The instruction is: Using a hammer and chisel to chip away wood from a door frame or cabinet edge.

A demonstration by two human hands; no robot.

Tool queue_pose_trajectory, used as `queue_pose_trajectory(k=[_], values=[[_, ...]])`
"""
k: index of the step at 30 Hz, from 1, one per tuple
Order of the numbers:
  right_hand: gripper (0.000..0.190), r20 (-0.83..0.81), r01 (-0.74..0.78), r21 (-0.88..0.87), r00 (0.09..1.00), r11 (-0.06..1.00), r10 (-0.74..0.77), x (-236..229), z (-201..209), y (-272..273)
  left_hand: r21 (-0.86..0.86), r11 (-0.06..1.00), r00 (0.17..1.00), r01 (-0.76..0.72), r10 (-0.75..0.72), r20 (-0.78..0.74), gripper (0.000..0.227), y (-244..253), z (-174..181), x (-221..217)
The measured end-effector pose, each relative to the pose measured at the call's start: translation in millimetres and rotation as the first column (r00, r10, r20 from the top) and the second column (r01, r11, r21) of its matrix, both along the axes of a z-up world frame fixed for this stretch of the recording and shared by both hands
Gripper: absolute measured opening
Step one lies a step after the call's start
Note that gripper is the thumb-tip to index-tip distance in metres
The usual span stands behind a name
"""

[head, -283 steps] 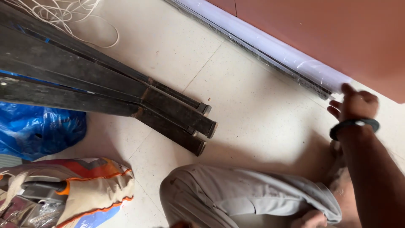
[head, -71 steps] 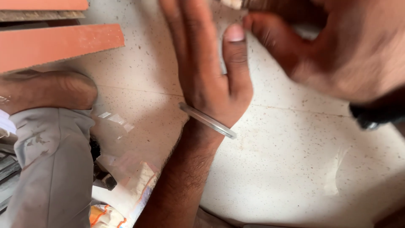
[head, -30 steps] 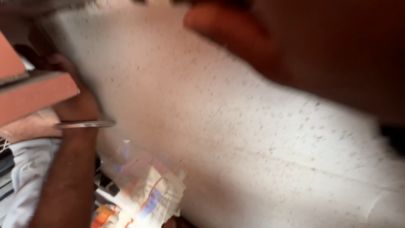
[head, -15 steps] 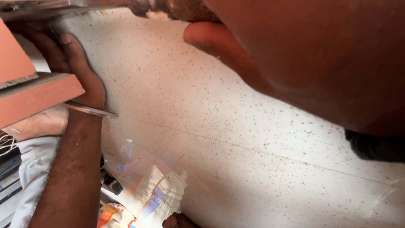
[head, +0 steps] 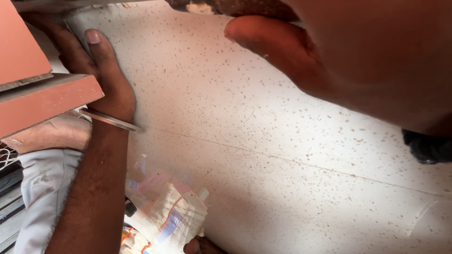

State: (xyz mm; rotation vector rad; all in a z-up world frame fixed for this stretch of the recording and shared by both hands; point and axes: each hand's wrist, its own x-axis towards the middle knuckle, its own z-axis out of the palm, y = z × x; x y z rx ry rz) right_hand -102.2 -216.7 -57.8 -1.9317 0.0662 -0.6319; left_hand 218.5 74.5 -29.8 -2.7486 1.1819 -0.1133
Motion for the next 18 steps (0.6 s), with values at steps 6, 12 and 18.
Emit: queue_pose_trajectory(k=[6,12,18], values=[[0.017,-0.101,-0.005,0.013,0.995,1.0,0.006,-5,-30,9,-0.018,0.998,0.998,0.061,-0.062,-0.012,0.069,-1,-1,-9],[0.028,-0.549,0.056,-0.149,0.825,0.987,-0.129,4,27,12,-0.238,0.971,0.987,0.023,-0.06,-0.15,0.079,-28,13,-40],[0.025,-0.426,0.007,-0.359,0.888,0.933,-0.171,-2,67,21,-0.355,0.93,0.932,-0.092,-0.045,-0.359,0.093,-36,20,-58]])
